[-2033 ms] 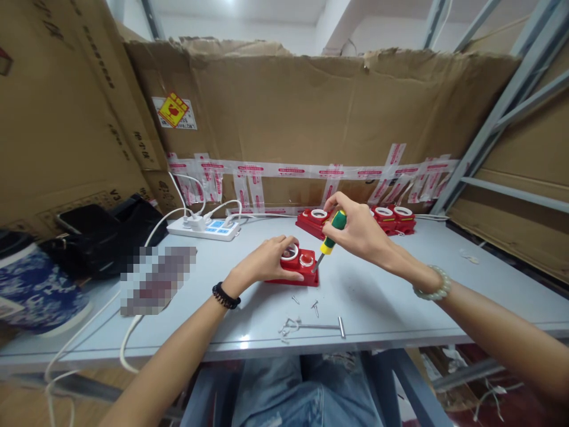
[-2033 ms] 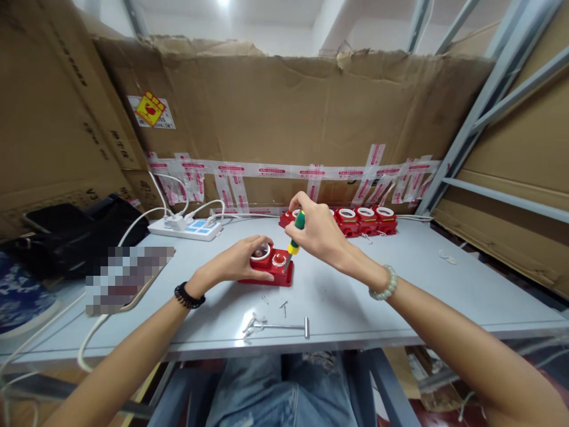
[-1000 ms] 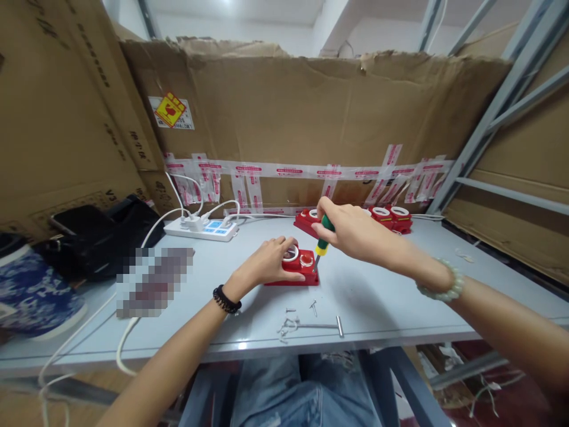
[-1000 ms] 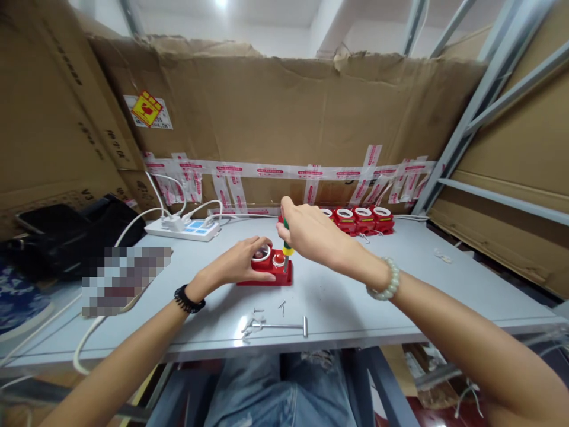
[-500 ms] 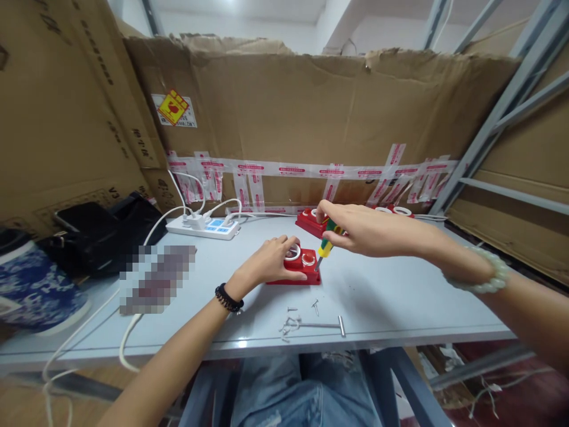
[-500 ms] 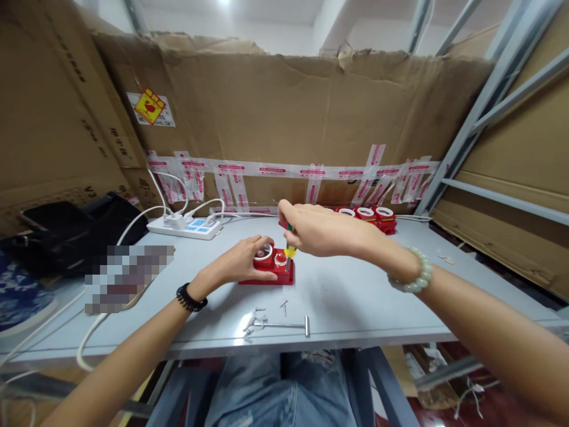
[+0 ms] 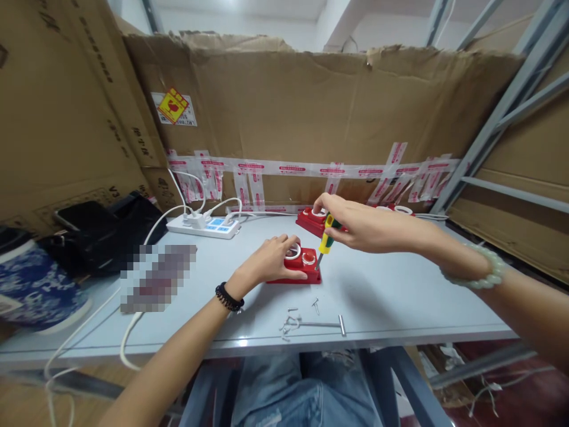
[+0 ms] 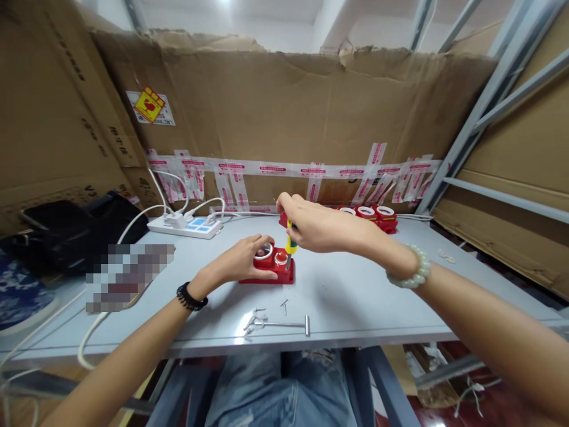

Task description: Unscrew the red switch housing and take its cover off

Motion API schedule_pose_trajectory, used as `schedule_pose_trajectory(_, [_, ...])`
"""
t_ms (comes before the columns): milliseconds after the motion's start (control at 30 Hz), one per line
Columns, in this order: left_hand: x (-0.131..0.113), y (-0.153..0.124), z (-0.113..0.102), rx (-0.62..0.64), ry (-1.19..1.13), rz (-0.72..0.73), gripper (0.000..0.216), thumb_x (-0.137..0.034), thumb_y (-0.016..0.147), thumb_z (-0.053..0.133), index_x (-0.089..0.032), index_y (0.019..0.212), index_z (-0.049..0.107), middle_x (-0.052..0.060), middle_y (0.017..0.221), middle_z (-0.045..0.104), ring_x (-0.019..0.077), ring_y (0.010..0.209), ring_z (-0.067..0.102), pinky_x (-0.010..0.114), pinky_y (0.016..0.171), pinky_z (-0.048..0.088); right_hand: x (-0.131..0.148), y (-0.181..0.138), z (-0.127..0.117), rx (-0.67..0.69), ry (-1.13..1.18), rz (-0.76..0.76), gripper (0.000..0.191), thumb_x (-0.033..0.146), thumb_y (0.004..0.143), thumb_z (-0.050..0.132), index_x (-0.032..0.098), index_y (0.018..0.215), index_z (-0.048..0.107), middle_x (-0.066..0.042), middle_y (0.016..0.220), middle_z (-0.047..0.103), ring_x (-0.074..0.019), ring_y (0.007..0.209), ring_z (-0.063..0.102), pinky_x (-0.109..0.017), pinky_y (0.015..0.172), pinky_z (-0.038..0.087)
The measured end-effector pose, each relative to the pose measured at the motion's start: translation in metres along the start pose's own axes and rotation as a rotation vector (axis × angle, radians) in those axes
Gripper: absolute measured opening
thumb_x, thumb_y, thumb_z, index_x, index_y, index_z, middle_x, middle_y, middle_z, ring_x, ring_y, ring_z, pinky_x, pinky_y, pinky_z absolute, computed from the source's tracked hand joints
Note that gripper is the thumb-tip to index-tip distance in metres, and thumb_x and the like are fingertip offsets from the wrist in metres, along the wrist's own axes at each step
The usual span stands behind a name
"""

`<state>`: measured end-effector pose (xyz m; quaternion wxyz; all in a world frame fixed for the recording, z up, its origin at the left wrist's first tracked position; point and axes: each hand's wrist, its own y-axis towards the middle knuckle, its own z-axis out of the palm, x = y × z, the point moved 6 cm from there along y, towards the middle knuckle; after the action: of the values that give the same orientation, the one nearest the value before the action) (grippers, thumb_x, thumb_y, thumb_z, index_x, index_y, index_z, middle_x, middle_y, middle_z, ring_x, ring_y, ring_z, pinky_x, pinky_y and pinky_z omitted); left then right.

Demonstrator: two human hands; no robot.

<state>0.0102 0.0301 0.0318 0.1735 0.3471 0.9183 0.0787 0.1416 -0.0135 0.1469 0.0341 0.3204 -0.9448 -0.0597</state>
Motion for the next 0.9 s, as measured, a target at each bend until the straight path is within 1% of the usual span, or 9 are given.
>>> schedule_pose_trajectory(100, [0.0000,0.0002,0.0001,0.001,0.002,0.002,0.065,-0.069,0.065,0.060,-0.022,0.109,0.049,0.008,0.097,0.056,0.0262,0.083,0.057,0.038,0.074,0.044,-0.0029,0.0020,-0.0017,-0.056,-0.075,0.136,0.026,0.038,0.090,0.038,0.016,0.103,0.044,-0.009,0.081,0.059,-0.0192,0.067,0.054,-0.030,0.056,0.035])
schedule_pose_trajectory(167, [-0.0002,0.0003,0.0002,0.002,0.000,0.003,0.065,-0.069,0.066,0.060,-0.021,0.109,0.049,0.008,0.098,0.056,0.0256,0.083,0.057,0.037,0.074,0.044,-0.0042,0.0031,-0.0028,-0.091,-0.077,0.190,0.026,0.035,0.091,0.034,0.016,0.104,0.044,-0.007,0.074,0.058,-0.0182,0.062,0.052,-0.030,0.054,0.033])
schedule_pose_trajectory(367, [0.0008,0.0004,0.0004,-0.012,-0.006,0.002,0.065,-0.069,0.064,0.061,-0.022,0.108,0.049,0.007,0.096,0.056,0.0259,0.083,0.057,0.038,0.074,0.044,0.0054,-0.0009,-0.0043,-0.058,0.104,-0.048,0.022,0.022,0.085,0.042,0.021,0.106,0.045,-0.007,0.100,0.059,-0.0165,0.080,0.055,-0.028,0.066,0.039])
schedule_pose_trajectory(467, [0.0006,0.0003,0.0006,-0.009,-0.009,0.011,0.065,-0.069,0.065,0.061,-0.022,0.108,0.049,0.007,0.096,0.056,0.0262,0.084,0.057,0.038,0.075,0.044,0.0046,-0.0012,-0.0010,-0.029,0.063,0.005,0.020,0.030,0.086,0.043,0.020,0.103,0.048,-0.007,0.092,0.060,-0.0178,0.075,0.054,-0.028,0.061,0.037])
schedule_pose_trajectory(567, [0.0005,0.0003,0.0006,-0.007,-0.015,0.008,0.065,-0.069,0.065,0.061,-0.022,0.108,0.049,0.007,0.096,0.056,0.0258,0.084,0.057,0.037,0.075,0.044,-0.0013,0.0027,-0.0004,-0.089,-0.058,0.146,0.028,0.042,0.090,0.037,0.017,0.093,0.050,-0.008,0.076,0.060,-0.0186,0.065,0.052,-0.028,0.055,0.032])
schedule_pose_trajectory(633, [0.0007,0.0003,0.0005,-0.007,-0.023,0.001,0.065,-0.068,0.064,0.062,-0.022,0.108,0.049,0.007,0.097,0.056,0.0251,0.083,0.057,0.036,0.073,0.044,-0.0035,0.0051,-0.0016,-0.125,-0.056,0.170,0.025,0.036,0.092,0.034,0.017,0.090,0.051,-0.007,0.075,0.060,-0.0174,0.063,0.051,-0.028,0.054,0.031])
schedule_pose_trajectory(700, [0.0008,0.0002,0.0002,-0.008,-0.029,-0.003,0.065,-0.068,0.064,0.062,-0.023,0.109,0.049,0.007,0.098,0.056,0.0249,0.083,0.057,0.036,0.073,0.044,-0.0014,0.0064,-0.0019,-0.104,0.032,0.099,0.015,0.026,0.089,0.039,0.018,0.094,0.050,-0.006,0.083,0.061,-0.0158,0.068,0.053,-0.026,0.057,0.034])
schedule_pose_trajectory(767, [0.0004,0.0002,0.0000,-0.004,-0.033,0.000,0.064,-0.068,0.064,0.062,-0.023,0.109,0.049,0.006,0.097,0.056,0.0249,0.083,0.057,0.036,0.074,0.044,0.0017,0.0055,-0.0029,-0.071,0.107,0.029,0.016,0.021,0.083,0.046,0.020,0.099,0.049,-0.006,0.091,0.061,-0.0150,0.074,0.054,-0.025,0.060,0.037])
schedule_pose_trajectory(900, [0.0004,0.0003,-0.0004,0.000,-0.032,-0.004,0.063,-0.068,0.064,0.062,-0.023,0.107,0.049,0.007,0.096,0.057,0.0244,0.082,0.057,0.036,0.074,0.045,-0.0026,0.0036,-0.0057,-0.108,0.049,0.129,0.013,0.028,0.082,0.050,0.018,0.090,0.051,-0.006,0.084,0.061,-0.0167,0.072,0.053,-0.026,0.058,0.036])
